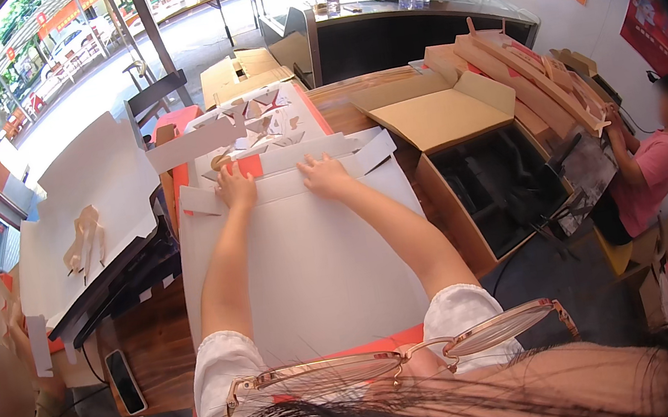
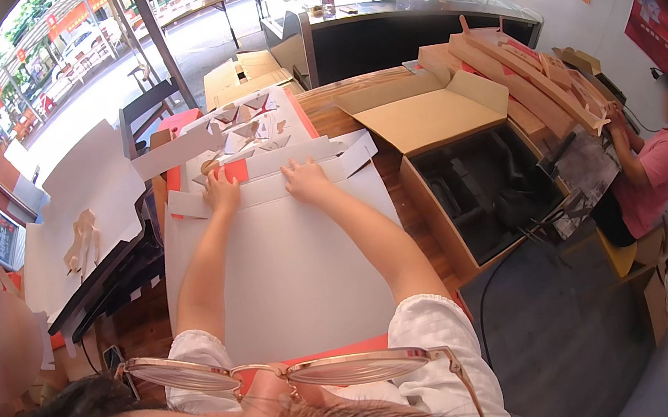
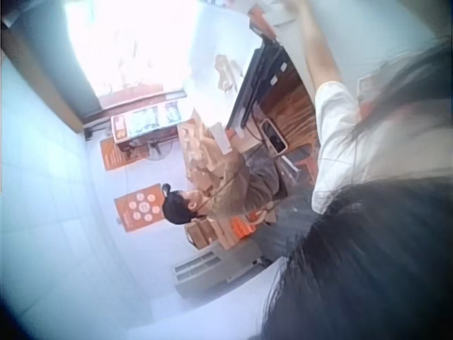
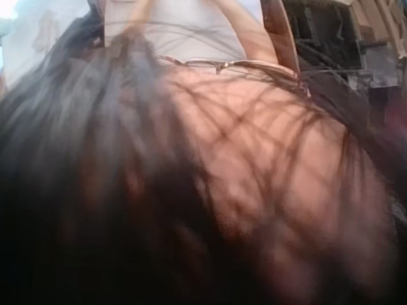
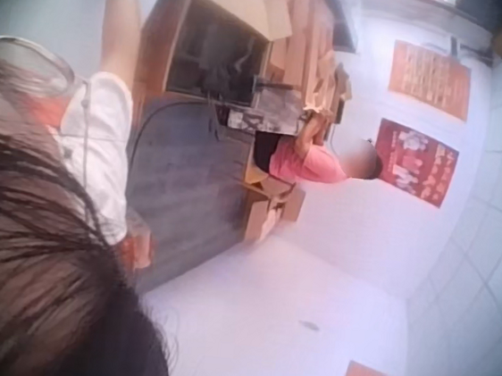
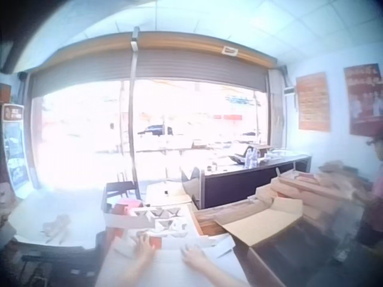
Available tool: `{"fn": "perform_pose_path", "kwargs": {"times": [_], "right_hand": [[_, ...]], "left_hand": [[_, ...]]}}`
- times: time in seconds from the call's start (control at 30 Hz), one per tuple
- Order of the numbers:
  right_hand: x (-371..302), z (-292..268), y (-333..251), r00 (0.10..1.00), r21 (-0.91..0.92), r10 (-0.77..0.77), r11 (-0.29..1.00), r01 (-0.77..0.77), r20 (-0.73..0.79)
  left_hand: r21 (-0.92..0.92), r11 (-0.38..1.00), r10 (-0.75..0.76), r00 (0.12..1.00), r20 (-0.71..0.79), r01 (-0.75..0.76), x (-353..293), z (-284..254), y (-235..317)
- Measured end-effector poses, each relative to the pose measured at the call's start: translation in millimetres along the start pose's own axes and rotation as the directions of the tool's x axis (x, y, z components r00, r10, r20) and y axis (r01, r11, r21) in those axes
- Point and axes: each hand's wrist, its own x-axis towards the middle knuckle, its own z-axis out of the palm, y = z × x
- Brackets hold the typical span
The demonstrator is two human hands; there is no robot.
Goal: The person assembles a cardboard box by folding and securing its flaps. They then place a decorative insert into the box and close the lid.
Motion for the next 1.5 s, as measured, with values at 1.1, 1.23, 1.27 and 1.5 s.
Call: {"fn": "perform_pose_path", "kwargs": {"times": [1.1,1.23,1.27,1.5], "right_hand": [[19.8,31.9,125.6,0.209,0.955,0.934,-0.271,-0.121,0.291],[13.2,35.8,127.9,0.167,0.985,0.974,-0.137,-0.104,0.154],[11.9,35.7,128.1,0.201,0.986,0.966,-0.149,-0.071,0.16],[2.2,26.2,121.2,0.283,0.982,0.954,0.141,-0.128,-0.1]], "left_hand": [[-0.035,0.995,0.08,0.972,-0.221,-0.09,-25.1,9.1,-10.0],[-0.032,0.995,0.081,0.969,-0.235,-0.091,-25.7,9.8,-4.6],[-0.031,0.995,0.082,0.967,-0.241,-0.092,-26.4,10.4,-4.3],[-0.046,0.994,0.09,0.97,-0.227,-0.103,-24.9,10.2,0.6]]}}
